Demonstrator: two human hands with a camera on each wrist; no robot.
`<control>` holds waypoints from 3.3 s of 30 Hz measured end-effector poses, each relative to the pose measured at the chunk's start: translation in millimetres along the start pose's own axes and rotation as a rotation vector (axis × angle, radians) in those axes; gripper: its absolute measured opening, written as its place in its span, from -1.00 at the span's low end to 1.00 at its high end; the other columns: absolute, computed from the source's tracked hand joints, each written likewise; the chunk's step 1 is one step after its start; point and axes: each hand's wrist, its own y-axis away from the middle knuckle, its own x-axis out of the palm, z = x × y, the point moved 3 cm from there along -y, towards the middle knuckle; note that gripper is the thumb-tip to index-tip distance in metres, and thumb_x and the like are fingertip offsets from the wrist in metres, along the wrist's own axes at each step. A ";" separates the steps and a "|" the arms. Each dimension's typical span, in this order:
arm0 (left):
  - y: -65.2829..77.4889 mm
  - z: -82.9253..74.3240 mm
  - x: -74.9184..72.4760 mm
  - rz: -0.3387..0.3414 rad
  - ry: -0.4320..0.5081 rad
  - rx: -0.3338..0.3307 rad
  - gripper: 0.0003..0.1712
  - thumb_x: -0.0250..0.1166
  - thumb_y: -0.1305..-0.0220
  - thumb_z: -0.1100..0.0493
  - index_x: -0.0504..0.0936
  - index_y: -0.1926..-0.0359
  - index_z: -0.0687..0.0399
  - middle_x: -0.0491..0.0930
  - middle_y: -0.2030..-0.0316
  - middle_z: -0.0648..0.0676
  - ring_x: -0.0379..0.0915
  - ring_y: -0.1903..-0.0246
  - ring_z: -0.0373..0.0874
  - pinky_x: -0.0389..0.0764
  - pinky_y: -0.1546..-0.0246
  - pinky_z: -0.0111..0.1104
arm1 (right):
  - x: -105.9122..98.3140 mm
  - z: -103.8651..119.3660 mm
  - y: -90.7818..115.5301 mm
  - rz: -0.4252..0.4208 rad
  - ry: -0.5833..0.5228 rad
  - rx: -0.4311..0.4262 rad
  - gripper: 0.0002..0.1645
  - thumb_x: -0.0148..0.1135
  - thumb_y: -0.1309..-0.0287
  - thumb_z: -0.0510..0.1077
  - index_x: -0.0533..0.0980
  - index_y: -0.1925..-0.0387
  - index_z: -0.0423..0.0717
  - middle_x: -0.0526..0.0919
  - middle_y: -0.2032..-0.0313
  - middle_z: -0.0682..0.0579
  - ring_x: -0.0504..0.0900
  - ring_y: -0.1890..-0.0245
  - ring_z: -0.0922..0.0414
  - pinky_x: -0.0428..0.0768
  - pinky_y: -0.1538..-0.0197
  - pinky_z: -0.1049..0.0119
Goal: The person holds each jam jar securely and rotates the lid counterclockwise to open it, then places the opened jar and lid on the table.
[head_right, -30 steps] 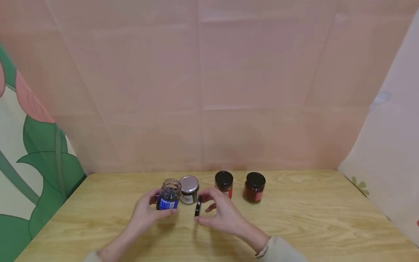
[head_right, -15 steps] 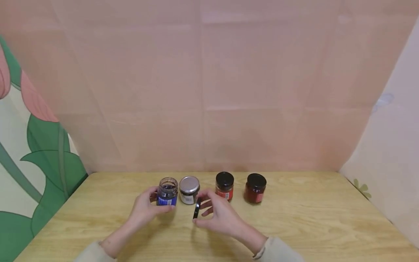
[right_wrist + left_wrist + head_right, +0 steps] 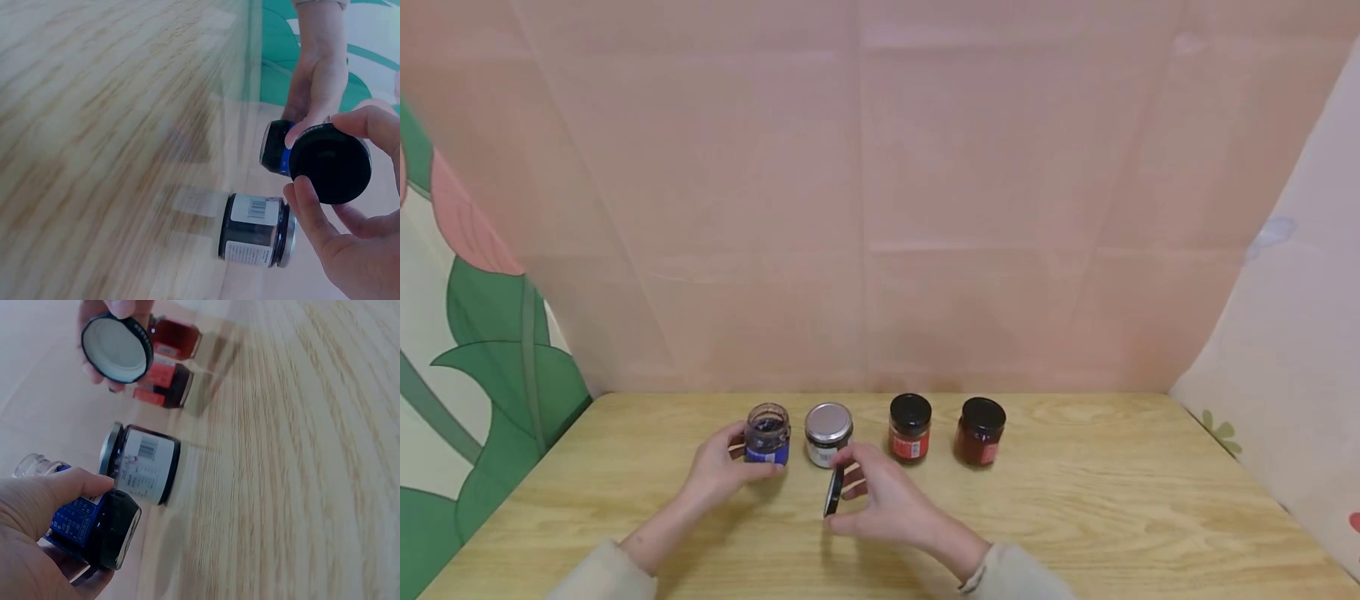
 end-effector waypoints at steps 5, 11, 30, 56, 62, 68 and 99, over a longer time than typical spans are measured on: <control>-3.6 0.2 -1.9 0.011 -0.049 0.006 -0.11 0.58 0.30 0.29 0.43 -0.16 0.39 0.52 -0.06 0.36 0.44 -0.08 0.25 0.39 -0.16 0.08 | 6.2 2.1 -3.9 0.021 -0.033 0.015 -0.30 0.46 0.19 -0.31 0.37 -0.04 -0.37 0.52 0.07 -0.20 0.60 0.07 -0.04 0.61 0.04 0.40; -5.7 0.2 -5.3 0.003 -0.074 0.002 -0.12 0.58 0.31 0.28 0.45 -0.14 0.37 0.53 -0.05 0.34 0.42 -0.09 0.24 0.36 -0.17 0.11 | 15.8 5.8 -10.8 0.047 -0.038 0.042 -0.30 0.46 0.25 -0.37 0.39 -0.03 -0.42 0.51 0.07 -0.18 0.59 0.05 -0.05 0.59 0.03 0.46; -13.4 6.4 -7.0 -0.040 -0.095 0.031 -0.24 0.60 0.35 0.27 0.54 -0.01 0.37 0.61 0.08 0.28 0.52 0.07 0.12 0.48 -0.06 -0.01 | 41.6 2.5 -26.2 0.070 0.149 0.072 -0.37 0.54 0.28 -0.21 0.50 0.07 -0.24 0.58 0.18 0.04 0.56 0.17 0.20 0.53 0.07 0.36; -23.7 16.6 -7.5 -0.040 -0.140 0.014 -0.29 0.62 0.28 0.16 0.57 0.05 0.38 0.66 0.16 0.25 0.58 0.11 0.09 0.56 0.05 -0.09 | 80.7 4.6 -45.6 -0.027 0.269 0.144 -0.39 0.61 0.48 -0.12 0.52 0.25 -0.11 0.45 0.38 0.15 0.37 0.41 0.32 0.37 0.27 0.44; -27.4 19.4 -7.4 -0.054 -0.137 0.000 -0.27 0.62 0.30 0.18 0.56 0.03 0.37 0.66 0.15 0.26 0.58 0.10 0.09 0.55 0.02 -0.08 | 84.2 9.1 -51.5 -0.003 0.292 0.130 -0.43 0.59 0.49 -0.10 0.57 0.27 -0.13 0.48 0.40 0.16 0.39 0.41 0.32 0.38 0.28 0.45; -30.7 20.7 -9.6 -0.057 -0.139 0.018 -0.32 0.62 0.28 0.18 0.58 0.06 0.34 0.66 0.14 0.25 0.59 0.11 0.11 0.57 0.05 -0.09 | 89.3 9.4 -60.7 0.023 0.342 0.117 -0.48 0.60 0.48 -0.10 0.60 0.31 -0.10 0.52 0.41 0.18 0.40 0.37 0.33 0.38 0.25 0.45; -29.0 26.8 -4.0 0.012 -0.163 -0.002 -0.28 0.57 0.17 0.18 0.50 -0.05 0.36 0.60 0.03 0.33 0.53 0.00 0.21 0.52 -0.05 -0.01 | 94.8 5.5 -64.3 0.070 0.363 0.122 -0.35 0.65 0.48 -0.10 0.56 0.20 -0.09 0.54 0.34 0.14 0.37 0.32 0.32 0.39 0.22 0.48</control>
